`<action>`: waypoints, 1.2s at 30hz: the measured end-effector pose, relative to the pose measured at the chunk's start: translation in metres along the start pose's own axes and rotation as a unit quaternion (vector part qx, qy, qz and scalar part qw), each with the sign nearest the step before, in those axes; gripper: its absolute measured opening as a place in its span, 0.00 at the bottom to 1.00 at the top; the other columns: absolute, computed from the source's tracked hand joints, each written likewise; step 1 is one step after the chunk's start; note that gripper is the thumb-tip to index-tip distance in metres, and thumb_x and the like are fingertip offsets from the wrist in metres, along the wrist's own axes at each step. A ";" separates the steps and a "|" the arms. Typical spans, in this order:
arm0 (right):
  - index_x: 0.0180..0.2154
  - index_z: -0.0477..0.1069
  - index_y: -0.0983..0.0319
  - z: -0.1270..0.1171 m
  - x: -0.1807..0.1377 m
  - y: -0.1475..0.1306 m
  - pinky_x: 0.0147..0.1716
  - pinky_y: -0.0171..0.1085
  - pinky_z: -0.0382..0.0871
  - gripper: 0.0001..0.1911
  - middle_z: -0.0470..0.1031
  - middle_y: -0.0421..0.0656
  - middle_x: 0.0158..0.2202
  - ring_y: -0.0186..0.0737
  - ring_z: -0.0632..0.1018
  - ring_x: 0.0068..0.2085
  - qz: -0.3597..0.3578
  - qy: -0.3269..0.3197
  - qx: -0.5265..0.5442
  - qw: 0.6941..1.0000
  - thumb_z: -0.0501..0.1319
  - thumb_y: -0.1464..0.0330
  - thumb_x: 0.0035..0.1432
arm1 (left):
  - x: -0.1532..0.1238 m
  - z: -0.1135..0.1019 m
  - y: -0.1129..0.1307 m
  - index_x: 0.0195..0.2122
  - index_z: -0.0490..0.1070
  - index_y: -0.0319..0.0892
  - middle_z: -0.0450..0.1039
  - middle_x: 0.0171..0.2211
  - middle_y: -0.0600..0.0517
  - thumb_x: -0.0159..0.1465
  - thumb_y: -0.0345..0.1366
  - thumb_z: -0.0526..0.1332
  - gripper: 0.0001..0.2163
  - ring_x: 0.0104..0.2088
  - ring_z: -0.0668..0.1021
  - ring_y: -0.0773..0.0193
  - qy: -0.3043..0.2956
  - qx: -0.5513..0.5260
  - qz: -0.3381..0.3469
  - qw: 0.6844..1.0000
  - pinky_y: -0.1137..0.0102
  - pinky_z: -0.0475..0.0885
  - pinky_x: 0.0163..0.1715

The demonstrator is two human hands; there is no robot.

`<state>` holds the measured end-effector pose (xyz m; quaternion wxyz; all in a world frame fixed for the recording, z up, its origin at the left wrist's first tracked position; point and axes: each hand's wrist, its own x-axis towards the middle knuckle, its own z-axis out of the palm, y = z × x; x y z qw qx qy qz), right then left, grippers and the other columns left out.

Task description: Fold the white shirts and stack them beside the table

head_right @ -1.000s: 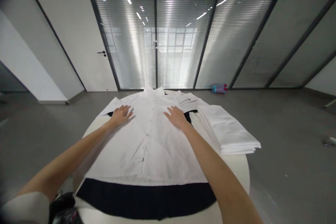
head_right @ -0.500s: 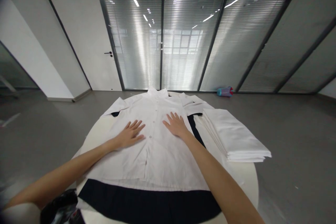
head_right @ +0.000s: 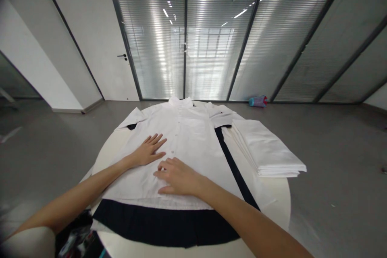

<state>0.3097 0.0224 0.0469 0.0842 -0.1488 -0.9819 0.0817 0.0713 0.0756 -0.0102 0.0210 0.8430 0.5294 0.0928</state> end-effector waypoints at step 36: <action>0.27 0.60 0.60 -0.031 -0.030 -0.005 0.34 0.33 0.59 0.07 0.65 0.35 0.27 0.32 0.67 0.30 0.091 -0.048 0.235 0.966 0.59 0.74 0.52 | -0.084 -0.057 0.088 0.37 0.72 0.43 0.73 0.37 0.52 0.64 0.47 0.66 0.13 0.38 0.75 0.59 -0.085 -0.033 0.205 0.974 0.66 0.65 0.37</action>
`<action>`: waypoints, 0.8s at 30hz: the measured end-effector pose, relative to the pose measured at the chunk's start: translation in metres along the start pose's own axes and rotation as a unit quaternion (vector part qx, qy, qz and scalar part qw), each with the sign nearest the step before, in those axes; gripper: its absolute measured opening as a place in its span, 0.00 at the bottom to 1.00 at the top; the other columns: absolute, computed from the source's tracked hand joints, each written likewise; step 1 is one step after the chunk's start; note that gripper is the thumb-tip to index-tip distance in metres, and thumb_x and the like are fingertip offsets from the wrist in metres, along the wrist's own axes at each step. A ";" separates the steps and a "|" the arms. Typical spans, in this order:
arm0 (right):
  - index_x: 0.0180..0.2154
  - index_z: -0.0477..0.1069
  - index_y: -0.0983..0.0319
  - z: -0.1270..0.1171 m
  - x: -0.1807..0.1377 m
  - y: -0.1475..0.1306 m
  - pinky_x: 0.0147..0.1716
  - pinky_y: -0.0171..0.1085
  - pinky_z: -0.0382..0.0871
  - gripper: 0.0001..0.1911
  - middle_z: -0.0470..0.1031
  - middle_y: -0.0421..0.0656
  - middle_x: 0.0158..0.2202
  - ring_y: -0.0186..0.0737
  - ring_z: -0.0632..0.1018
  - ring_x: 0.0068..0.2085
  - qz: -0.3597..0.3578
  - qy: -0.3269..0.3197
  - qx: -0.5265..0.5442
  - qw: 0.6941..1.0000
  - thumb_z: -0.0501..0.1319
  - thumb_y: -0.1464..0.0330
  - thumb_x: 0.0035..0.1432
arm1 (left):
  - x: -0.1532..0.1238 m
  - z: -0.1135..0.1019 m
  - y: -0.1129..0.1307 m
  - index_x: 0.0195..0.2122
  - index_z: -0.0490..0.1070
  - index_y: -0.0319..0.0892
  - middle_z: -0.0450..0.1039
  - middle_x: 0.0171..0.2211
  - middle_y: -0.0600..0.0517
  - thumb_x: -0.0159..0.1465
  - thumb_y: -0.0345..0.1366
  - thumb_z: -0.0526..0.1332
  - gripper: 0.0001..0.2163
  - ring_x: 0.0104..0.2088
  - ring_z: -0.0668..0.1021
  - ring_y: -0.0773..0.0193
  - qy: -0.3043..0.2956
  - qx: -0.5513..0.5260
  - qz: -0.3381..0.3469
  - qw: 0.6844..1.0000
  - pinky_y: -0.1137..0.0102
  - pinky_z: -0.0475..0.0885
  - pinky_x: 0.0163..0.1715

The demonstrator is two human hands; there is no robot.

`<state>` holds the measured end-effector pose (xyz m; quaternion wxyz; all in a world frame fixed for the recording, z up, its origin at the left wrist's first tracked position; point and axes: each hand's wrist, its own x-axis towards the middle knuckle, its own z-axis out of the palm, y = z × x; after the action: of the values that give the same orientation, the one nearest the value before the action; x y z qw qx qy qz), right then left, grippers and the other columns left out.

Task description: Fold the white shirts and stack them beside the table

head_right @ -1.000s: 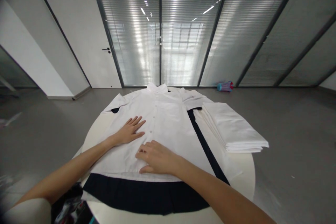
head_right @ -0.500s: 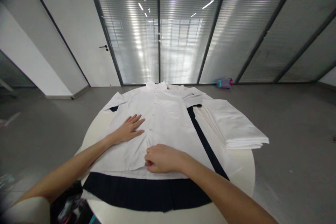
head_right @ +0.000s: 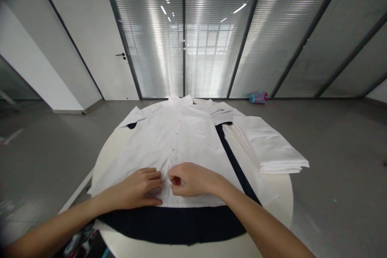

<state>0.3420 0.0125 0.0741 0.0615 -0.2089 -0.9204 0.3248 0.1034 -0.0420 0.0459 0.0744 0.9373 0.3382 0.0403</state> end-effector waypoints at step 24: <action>0.33 0.75 0.64 0.024 0.013 0.004 0.32 0.31 0.63 0.05 0.75 0.40 0.30 0.32 0.72 0.30 0.000 -0.049 0.039 0.998 0.60 0.72 0.55 | -0.015 -0.012 0.000 0.44 0.76 0.44 0.77 0.39 0.49 0.71 0.37 0.57 0.09 0.39 0.79 0.64 0.065 -0.124 0.021 0.990 0.70 0.72 0.41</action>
<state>0.3261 0.0070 0.0522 0.0250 -0.1898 -0.9089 0.3705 0.0904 -0.0507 0.0571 0.1674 0.9231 0.3146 0.1444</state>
